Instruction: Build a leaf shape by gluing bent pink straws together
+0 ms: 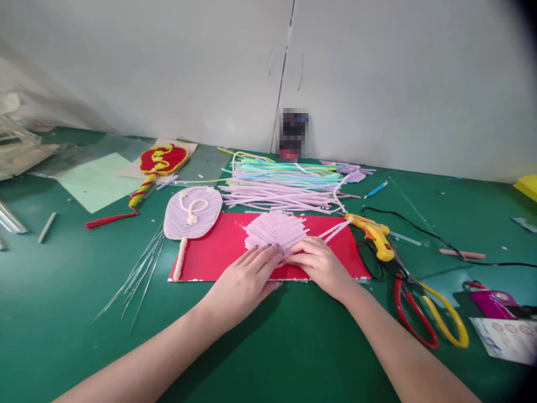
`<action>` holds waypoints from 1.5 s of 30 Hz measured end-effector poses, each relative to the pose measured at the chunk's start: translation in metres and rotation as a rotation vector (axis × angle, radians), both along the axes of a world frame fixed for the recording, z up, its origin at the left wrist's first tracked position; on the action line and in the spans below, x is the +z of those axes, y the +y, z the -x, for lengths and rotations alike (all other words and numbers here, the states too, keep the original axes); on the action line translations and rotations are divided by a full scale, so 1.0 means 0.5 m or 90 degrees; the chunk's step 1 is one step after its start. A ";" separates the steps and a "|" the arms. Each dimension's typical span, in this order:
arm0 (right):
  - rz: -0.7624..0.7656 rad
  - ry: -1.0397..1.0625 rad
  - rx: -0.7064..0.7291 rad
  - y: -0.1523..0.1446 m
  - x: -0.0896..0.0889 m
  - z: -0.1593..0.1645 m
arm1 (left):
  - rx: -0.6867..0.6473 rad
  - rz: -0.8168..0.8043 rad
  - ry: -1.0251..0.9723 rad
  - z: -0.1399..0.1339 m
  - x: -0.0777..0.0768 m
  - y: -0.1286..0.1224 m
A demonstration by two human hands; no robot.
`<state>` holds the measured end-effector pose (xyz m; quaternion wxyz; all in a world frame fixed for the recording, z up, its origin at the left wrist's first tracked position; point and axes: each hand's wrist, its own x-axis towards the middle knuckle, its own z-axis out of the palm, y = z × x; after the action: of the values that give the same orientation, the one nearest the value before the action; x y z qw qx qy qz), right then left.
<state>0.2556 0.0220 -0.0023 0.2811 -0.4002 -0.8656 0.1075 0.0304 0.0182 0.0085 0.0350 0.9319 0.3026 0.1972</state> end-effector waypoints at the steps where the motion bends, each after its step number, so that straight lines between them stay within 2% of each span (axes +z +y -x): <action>1: -0.005 0.001 0.000 0.000 0.000 0.000 | -0.007 0.003 0.013 -0.001 -0.002 -0.002; 6: -0.001 -0.002 -0.010 0.000 0.002 0.001 | -0.027 0.020 0.077 -0.001 -0.010 -0.012; 13: -0.001 -0.002 -0.007 0.000 0.001 0.000 | -0.005 0.011 0.109 -0.004 -0.012 -0.024; 26: -0.014 0.019 -0.028 -0.003 0.007 -0.006 | -0.012 0.024 0.089 0.000 -0.019 -0.010; 40: 0.009 0.041 -0.121 0.008 0.004 -0.045 | -0.036 0.075 0.121 0.007 -0.010 -0.001; 45: -0.055 0.102 -0.182 0.012 0.007 -0.055 | -0.039 0.083 0.127 0.008 -0.009 0.002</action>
<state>0.2829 0.0279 0.0013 0.3785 -0.4973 -0.7783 0.0605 0.0265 0.0190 0.0040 0.0714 0.9514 0.2880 0.0821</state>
